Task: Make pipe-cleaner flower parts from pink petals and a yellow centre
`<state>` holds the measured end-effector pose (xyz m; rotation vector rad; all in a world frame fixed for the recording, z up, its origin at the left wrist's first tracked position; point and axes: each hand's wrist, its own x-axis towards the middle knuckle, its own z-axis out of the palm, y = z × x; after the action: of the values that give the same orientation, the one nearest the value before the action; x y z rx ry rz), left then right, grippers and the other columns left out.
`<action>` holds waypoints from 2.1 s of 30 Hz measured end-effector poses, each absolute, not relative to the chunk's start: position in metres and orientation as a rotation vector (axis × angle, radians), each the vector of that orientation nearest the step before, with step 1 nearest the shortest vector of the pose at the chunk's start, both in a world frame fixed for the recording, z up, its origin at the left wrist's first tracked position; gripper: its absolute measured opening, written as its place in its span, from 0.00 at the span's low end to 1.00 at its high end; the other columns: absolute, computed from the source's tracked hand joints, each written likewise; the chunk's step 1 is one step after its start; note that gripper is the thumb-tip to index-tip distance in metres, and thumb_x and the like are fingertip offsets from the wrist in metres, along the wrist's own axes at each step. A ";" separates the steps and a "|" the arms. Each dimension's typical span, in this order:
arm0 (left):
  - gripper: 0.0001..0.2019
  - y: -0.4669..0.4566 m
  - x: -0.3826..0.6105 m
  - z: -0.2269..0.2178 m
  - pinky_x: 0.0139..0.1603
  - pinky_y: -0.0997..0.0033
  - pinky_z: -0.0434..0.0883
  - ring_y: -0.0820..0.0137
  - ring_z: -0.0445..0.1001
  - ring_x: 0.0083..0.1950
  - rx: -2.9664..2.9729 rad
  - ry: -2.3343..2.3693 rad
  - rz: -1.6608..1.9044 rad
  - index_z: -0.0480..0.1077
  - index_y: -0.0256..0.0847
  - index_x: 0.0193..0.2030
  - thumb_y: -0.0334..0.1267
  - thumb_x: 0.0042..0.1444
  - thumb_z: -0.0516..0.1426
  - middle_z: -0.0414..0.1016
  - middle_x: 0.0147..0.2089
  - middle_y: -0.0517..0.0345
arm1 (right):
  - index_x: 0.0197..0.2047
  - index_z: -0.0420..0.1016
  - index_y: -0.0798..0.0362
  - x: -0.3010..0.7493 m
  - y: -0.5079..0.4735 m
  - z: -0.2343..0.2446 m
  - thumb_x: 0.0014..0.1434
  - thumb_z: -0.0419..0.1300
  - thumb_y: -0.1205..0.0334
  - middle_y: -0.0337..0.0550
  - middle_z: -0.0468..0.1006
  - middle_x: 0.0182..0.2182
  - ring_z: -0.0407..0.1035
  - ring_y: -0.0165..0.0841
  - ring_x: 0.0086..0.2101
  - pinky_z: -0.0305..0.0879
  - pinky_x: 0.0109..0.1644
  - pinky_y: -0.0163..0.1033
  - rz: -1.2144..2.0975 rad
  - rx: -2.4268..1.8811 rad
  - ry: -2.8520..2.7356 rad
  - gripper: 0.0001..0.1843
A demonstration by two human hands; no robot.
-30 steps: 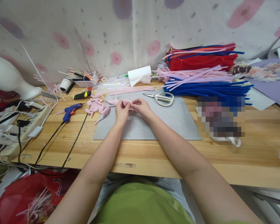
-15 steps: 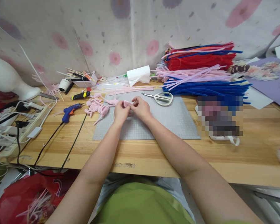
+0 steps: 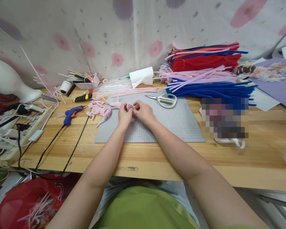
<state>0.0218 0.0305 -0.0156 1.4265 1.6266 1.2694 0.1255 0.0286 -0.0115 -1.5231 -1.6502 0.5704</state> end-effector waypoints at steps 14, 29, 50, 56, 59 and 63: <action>0.02 0.028 0.018 -0.011 0.36 0.74 0.62 0.73 0.64 0.31 1.594 1.600 1.224 0.63 0.41 0.27 0.34 0.49 0.51 0.64 0.26 0.62 | 0.35 0.72 0.50 0.127 0.030 -0.012 0.49 0.56 0.56 0.38 0.78 0.27 0.70 0.30 0.29 0.61 0.36 0.36 0.614 -1.510 -1.619 0.10; 0.04 0.035 0.018 -0.022 0.26 0.78 0.62 0.78 0.61 0.24 1.370 1.514 1.266 0.66 0.38 0.25 0.35 0.45 0.53 0.63 0.22 0.64 | 0.36 0.70 0.49 0.124 0.024 -0.007 0.50 0.55 0.60 0.39 0.76 0.28 0.68 0.34 0.31 0.57 0.35 0.37 0.274 -1.568 -1.764 0.08; 0.09 0.044 -0.008 -0.017 0.34 0.69 0.71 0.72 0.71 0.30 1.095 1.264 1.376 0.73 0.35 0.35 0.35 0.45 0.57 0.74 0.28 0.56 | 0.32 0.74 0.52 0.133 0.027 -0.012 0.53 0.53 0.51 0.39 0.76 0.27 0.65 0.28 0.27 0.53 0.30 0.32 0.552 -1.590 -1.821 0.15; 0.09 0.038 -0.005 -0.018 0.42 0.67 0.69 0.68 0.74 0.37 1.490 1.425 1.379 0.75 0.39 0.36 0.35 0.49 0.55 0.76 0.35 0.53 | 0.29 0.74 0.52 0.129 0.027 -0.010 0.55 0.51 0.49 0.39 0.76 0.26 0.65 0.28 0.25 0.51 0.29 0.33 0.549 -1.647 -1.862 0.17; 0.09 0.035 -0.002 -0.016 0.45 0.67 0.68 0.67 0.73 0.41 1.575 1.491 1.395 0.75 0.40 0.36 0.34 0.50 0.54 0.77 0.38 0.53 | 0.29 0.74 0.52 0.126 0.024 -0.008 0.55 0.51 0.52 0.40 0.77 0.26 0.66 0.28 0.26 0.52 0.30 0.33 0.488 -1.687 -1.835 0.16; 0.08 0.039 -0.003 -0.017 0.42 0.68 0.69 0.68 0.73 0.38 1.369 1.476 1.321 0.75 0.38 0.34 0.35 0.48 0.56 0.77 0.34 0.53 | 0.30 0.74 0.52 0.125 0.021 -0.006 0.55 0.52 0.54 0.41 0.77 0.27 0.67 0.30 0.27 0.52 0.30 0.33 0.494 -1.738 -1.873 0.14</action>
<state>-0.0034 0.0390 -0.0170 1.3694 1.4760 1.3210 0.1246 0.0208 -0.0059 -1.7375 -1.8726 0.4940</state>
